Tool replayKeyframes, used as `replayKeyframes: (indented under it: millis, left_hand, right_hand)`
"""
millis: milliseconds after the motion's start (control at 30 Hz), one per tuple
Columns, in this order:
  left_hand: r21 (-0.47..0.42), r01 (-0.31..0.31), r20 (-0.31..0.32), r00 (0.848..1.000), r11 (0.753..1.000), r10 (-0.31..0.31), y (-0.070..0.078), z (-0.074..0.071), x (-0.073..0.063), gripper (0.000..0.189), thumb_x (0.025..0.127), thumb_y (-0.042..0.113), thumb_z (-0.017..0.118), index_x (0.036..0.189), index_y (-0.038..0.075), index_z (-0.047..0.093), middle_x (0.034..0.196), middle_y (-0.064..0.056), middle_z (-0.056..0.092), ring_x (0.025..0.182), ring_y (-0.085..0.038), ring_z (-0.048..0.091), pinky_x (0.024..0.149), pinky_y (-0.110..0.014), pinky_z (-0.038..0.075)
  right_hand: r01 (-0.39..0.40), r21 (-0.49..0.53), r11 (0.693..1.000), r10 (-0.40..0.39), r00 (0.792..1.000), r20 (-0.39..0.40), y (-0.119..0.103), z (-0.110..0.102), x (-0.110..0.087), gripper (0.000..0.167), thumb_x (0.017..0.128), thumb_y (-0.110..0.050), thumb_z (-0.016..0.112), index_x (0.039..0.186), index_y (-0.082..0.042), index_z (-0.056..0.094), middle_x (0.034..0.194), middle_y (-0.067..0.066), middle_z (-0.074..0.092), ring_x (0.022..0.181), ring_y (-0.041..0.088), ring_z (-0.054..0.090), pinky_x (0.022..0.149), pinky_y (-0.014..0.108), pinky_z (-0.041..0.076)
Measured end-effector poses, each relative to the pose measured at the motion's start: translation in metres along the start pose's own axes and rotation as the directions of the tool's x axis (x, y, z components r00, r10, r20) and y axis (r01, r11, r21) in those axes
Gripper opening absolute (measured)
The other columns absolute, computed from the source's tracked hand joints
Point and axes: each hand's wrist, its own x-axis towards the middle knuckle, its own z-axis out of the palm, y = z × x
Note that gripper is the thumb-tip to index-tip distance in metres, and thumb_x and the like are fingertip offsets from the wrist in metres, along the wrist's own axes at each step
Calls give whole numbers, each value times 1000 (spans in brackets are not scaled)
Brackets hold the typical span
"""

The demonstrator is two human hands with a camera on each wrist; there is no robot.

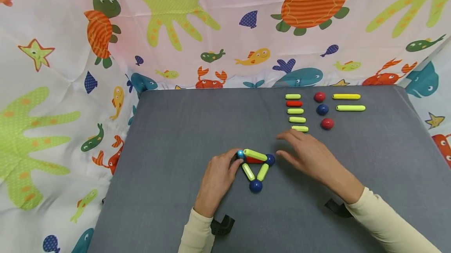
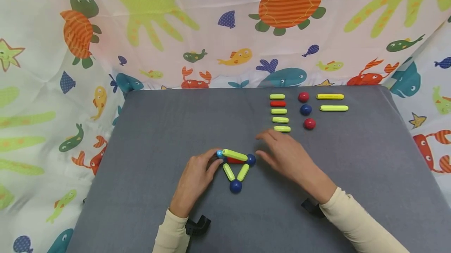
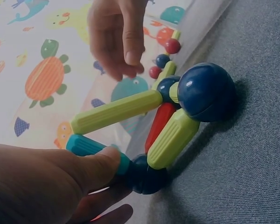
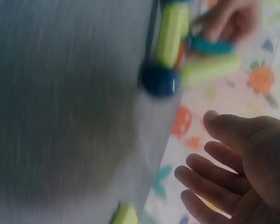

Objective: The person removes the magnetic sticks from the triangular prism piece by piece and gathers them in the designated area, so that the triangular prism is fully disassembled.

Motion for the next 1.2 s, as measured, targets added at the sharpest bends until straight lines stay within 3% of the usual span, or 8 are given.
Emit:
replayKeyframes:
  millis: [200, 533, 667, 933, 1067, 1200]
  left_hand:
    - [17, -3, 8, 1000, 1000, 3, 0, 1, 1, 26, 101, 19, 74, 127, 14, 74, 111, -8, 79, 89, -22, 77, 69, -36, 61]
    - [23, -13, 10, 1000, 1000, 13, -2, 1, 1, 24, 103, 21, 72, 126, 15, 73, 108, -7, 79, 84, -20, 76, 65, -33, 59]
    - [24, -17, 5, 1000, 1000, 16, -1, 0, 1, 23, 102, 20, 73, 125, 15, 74, 106, -6, 79, 81, -20, 75, 63, -32, 58]
    - [26, -11, 10, 1000, 1000, 11, 0, 0, 1, 24, 102, 21, 73, 125, 15, 74, 108, -5, 79, 81, -17, 74, 64, -31, 58]
    - [25, -6, 12, 1000, 1000, 6, 0, 1, 2, 25, 102, 21, 73, 126, 15, 73, 110, -5, 79, 82, -17, 74, 64, -31, 58]
    - [21, 2, 15, 1000, 1000, -2, 1, 0, 2, 25, 101, 21, 74, 126, 14, 74, 107, -6, 79, 72, -12, 67, 57, -26, 52]
  right_hand:
    - [68, 31, 997, -70, 997, 41, -27, 21, 3, 43, 96, -34, 82, 130, -11, 70, 121, 6, 70, 103, 21, 70, 89, 46, 61]
    - [154, -12, 988, -155, 987, -49, -43, 40, 16, 36, 91, -28, 87, 120, -12, 72, 110, 2, 69, 95, 20, 66, 84, 42, 60]
    - [120, 13, 993, -120, 992, -48, -42, 40, 16, 30, 91, -25, 87, 115, -13, 73, 106, 1, 69, 90, 17, 65, 80, 40, 60]
    - [-19, 144, 989, 17, 1000, 19, -33, 30, 10, 32, 95, -29, 83, 121, -13, 71, 107, -2, 71, 88, 15, 69, 76, 38, 60]
    - [-37, 176, 984, 37, 999, 3, -27, 25, 5, 28, 96, -28, 82, 116, -14, 69, 106, -3, 71, 91, 16, 73, 76, 38, 61]
    - [-34, 204, 978, 38, 999, -12, -21, 24, -1, 22, 96, -26, 82, 109, -17, 67, 102, -4, 72, 92, 15, 75, 77, 38, 61]
